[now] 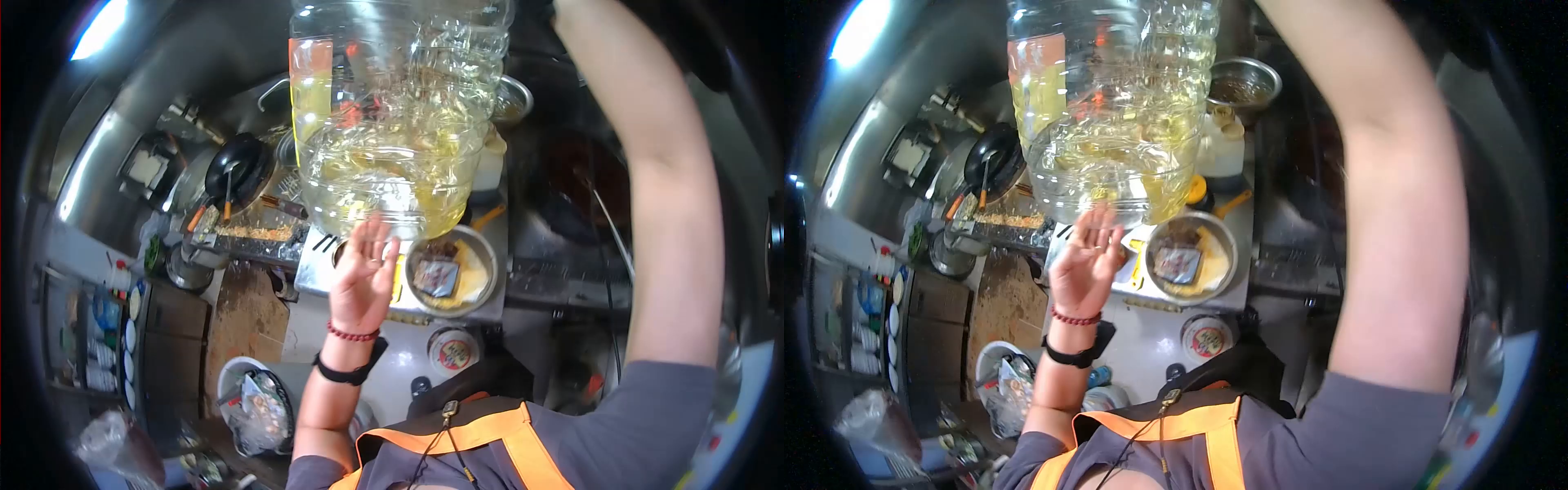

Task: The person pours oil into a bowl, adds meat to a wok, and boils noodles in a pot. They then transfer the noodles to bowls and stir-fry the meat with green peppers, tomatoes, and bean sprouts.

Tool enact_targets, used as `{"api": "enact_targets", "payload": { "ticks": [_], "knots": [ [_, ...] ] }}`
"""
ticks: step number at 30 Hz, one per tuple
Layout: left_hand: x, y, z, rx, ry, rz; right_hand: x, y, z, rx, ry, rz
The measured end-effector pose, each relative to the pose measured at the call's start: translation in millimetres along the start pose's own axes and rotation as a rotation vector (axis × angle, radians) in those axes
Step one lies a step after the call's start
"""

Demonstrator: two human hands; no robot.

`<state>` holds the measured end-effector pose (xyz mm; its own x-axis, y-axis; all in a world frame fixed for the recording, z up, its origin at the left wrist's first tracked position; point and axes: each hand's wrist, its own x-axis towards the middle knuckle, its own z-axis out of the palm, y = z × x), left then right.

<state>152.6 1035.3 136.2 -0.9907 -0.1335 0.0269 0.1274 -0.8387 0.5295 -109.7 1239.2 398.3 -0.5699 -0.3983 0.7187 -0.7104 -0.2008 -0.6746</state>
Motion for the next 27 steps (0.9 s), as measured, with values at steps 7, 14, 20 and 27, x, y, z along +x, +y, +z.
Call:
{"api": "enact_targets", "payload": {
  "ticks": [7, 14, 20, 27],
  "knots": [
    [-108, 52, -41, 0.168, -0.202, -0.295, -221, -225, 54, -0.486, 0.212, 0.294],
    [-196, -26, -149, 0.149, -0.189, -0.952, -428, -367, 149, -0.638, 0.499, 0.801],
    [-263, -137, -300, 1.028, 0.067, -1.268, -662, -351, 259, -0.351, 0.678, 1.143],
    [-341, -91, -282, 1.128, -0.062, -1.284, -1053, -223, 357, -0.792, 0.683, 1.738]
  ]
}}
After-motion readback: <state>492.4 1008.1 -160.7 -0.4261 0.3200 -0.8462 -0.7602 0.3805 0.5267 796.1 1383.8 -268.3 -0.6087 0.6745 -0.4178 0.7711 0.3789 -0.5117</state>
